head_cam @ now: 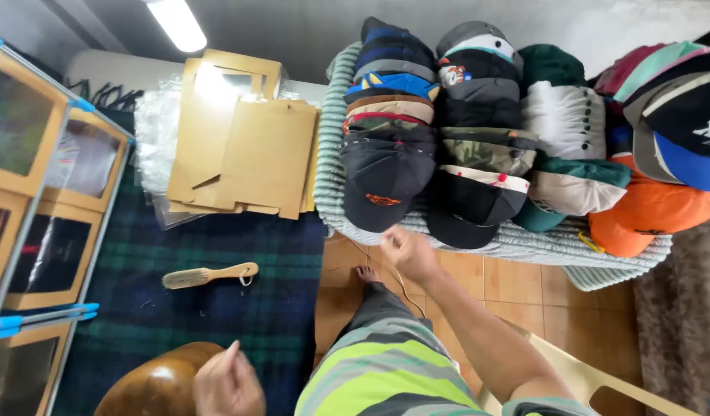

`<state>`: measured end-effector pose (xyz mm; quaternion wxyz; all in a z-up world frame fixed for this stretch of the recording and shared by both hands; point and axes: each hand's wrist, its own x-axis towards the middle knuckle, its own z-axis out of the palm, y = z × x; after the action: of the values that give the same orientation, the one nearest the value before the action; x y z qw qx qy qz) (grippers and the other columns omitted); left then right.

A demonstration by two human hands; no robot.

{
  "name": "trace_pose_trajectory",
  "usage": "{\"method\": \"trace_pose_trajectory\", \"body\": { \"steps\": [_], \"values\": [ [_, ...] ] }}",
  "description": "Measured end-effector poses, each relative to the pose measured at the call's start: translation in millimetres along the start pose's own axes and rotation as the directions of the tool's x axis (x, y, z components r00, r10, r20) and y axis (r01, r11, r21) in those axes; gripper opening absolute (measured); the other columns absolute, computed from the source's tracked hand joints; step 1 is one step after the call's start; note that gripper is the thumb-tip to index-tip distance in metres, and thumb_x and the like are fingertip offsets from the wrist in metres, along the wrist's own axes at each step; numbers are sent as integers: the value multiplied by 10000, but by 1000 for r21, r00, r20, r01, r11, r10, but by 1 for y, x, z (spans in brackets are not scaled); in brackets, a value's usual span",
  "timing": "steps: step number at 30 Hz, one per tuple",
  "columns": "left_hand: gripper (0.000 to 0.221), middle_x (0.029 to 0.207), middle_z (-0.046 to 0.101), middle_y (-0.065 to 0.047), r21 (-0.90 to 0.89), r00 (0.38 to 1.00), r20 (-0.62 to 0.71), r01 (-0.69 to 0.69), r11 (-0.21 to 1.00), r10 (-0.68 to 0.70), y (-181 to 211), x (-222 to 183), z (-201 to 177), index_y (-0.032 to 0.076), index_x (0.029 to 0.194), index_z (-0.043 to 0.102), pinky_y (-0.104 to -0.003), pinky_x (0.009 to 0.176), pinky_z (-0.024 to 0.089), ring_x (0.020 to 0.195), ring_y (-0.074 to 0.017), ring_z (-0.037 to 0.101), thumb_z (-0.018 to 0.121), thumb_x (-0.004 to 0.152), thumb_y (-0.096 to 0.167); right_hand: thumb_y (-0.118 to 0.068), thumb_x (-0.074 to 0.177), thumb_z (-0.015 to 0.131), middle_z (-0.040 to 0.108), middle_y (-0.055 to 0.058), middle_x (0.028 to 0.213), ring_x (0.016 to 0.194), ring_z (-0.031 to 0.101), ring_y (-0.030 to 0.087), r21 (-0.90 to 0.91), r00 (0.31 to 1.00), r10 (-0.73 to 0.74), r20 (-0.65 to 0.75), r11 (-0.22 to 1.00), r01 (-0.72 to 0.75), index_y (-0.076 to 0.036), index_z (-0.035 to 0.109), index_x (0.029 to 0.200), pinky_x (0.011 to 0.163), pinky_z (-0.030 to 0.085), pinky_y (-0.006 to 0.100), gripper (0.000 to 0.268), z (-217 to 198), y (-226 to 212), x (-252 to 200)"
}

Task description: Brushing a black baseball cap with a wooden brush to remove lint or debris.

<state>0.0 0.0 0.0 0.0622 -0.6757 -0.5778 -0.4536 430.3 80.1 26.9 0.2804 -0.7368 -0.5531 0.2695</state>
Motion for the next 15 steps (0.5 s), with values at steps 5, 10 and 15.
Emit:
{"method": "trace_pose_trajectory", "body": {
  "steps": [5,10,15],
  "values": [
    [339,1041,677,-48,-314,927,297,-133,940,230,192,155,109,144,1198,728,-375,881,550,979,-265,677,715,865,88,-234,840,790,649,-11,785,772,650,196,-142,838,-401,-371,916,375,-227,779,1004,774,547,310,164,-80,-5,73],
    [542,1318,607,-167,-345,811,377,-326,880,448,250,208,234,90,1417,568,-474,961,511,1214,-410,594,667,888,152,-339,811,808,625,87,1262,1187,591,349,-369,891,-421,-169,866,339,-208,650,1357,922,532,509,583,-107,-6,120],
    [767,1301,578,-140,-244,623,667,-336,910,409,253,230,290,101,1423,541,-480,1069,415,1291,-365,516,829,738,293,-375,671,889,574,10,1025,1068,600,284,-295,947,-319,-22,908,299,-215,596,1275,891,529,455,689,-104,16,150]
  ]
}}
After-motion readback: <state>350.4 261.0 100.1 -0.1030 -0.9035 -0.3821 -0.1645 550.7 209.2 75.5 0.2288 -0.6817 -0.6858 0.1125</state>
